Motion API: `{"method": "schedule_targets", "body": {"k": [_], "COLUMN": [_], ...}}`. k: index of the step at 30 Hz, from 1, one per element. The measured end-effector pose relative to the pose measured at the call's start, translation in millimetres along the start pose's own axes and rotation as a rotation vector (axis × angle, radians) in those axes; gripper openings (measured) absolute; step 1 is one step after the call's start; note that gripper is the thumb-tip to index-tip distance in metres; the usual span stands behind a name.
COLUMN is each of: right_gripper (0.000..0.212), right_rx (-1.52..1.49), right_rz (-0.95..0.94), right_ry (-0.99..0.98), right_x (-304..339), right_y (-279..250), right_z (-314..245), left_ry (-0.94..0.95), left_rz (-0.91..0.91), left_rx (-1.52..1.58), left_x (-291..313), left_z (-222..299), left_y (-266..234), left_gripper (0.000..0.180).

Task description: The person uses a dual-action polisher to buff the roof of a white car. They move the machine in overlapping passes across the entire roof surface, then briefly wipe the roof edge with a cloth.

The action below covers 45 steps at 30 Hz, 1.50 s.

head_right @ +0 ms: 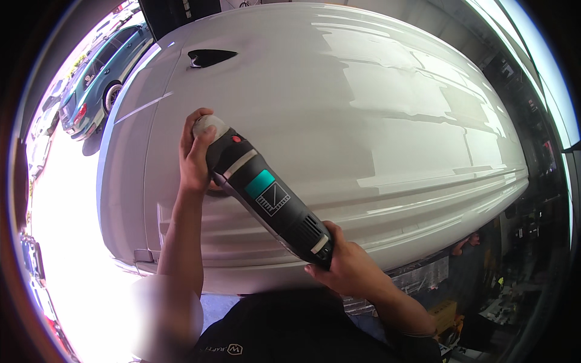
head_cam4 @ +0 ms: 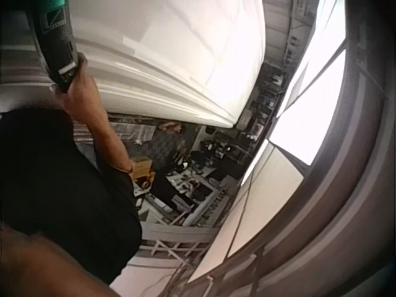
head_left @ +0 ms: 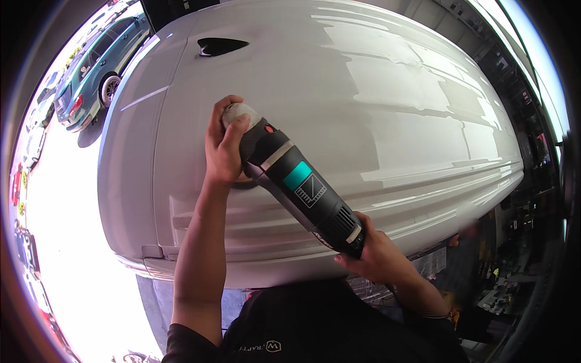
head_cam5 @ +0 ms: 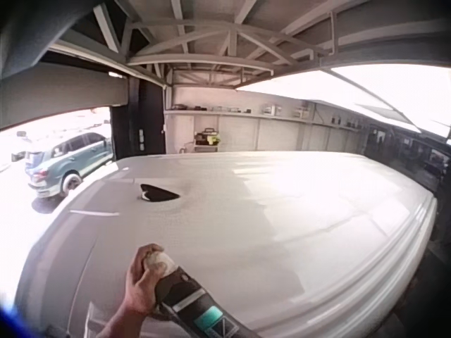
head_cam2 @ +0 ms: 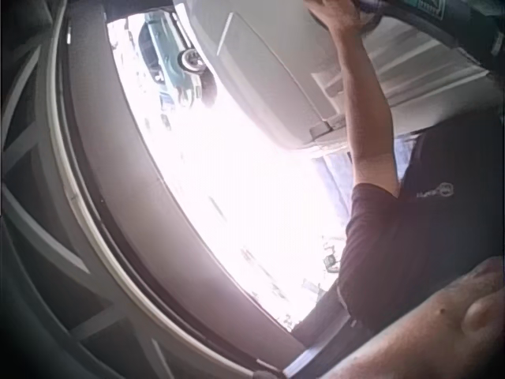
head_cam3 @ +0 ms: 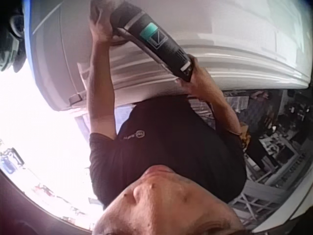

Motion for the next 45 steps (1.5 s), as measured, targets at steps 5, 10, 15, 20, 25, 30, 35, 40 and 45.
{"method": "schedule_targets", "body": {"k": [5,10,15,20,25,30,35,40,45], "right_gripper": [0.078,0.073,0.075,0.078,0.077,0.073,0.072,0.071,0.072], "right_rx": [0.07,-0.014,0.063,0.014,0.015,0.028,0.057,0.081,0.042], "right_rz": [0.2,0.268,0.106,-0.14,-0.424,-0.516,-0.605,-0.679,-0.636], "right_ry": [0.051,0.264,0.019,-0.272,-0.361,-0.336,-0.298,-0.264,-0.175], "right_x": [2.3,10.2,-16.2,-53.0,-56.4,-26.5,23.8,42.4,25.2], "right_y": [-60.9,-93.1,-52.6,43.2,102.0,106.5,123.3,115.6,117.3], "right_z": [38.3,82.9,18.1,-66.3,-112.5,-96.2,-68.5,-56.7,-59.9], "left_ry": [-0.003,-0.049,-0.013,-0.006,-0.056,-0.074,-0.012,-0.075,-0.08], "left_rz": [-0.152,-0.255,-0.048,0.196,0.411,0.533,0.644,0.619,0.574], "left_rx": [0.062,-0.059,-0.076,-0.042,0.029,-0.057,-0.169,-0.047,-0.071], "left_x": [2.1,9.0,-12.5,-37.5,-27.9,4.8,96.0,132.2,93.6], "left_z": [-11.1,-0.7,0.3,-2.5,15.3,34.3,47.2,51.3,50.0], "left_y": [103.6,158.1,68.7,-96.3,-228.3,-295.3,-323.7,-304.9,-297.8], "left_gripper": [0.036,0.041,0.044,0.037,0.039,0.04,0.045,0.053,0.053]}}
Point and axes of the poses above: each hand's wrist, its own x-axis away from the middle knuckle, its own y-axis out of the palm, z = x × y, the point moved 8 cm from there along -x, towards the middle knuckle, and after that the axes turned 14 degrees about z, right-handed, at the moved point
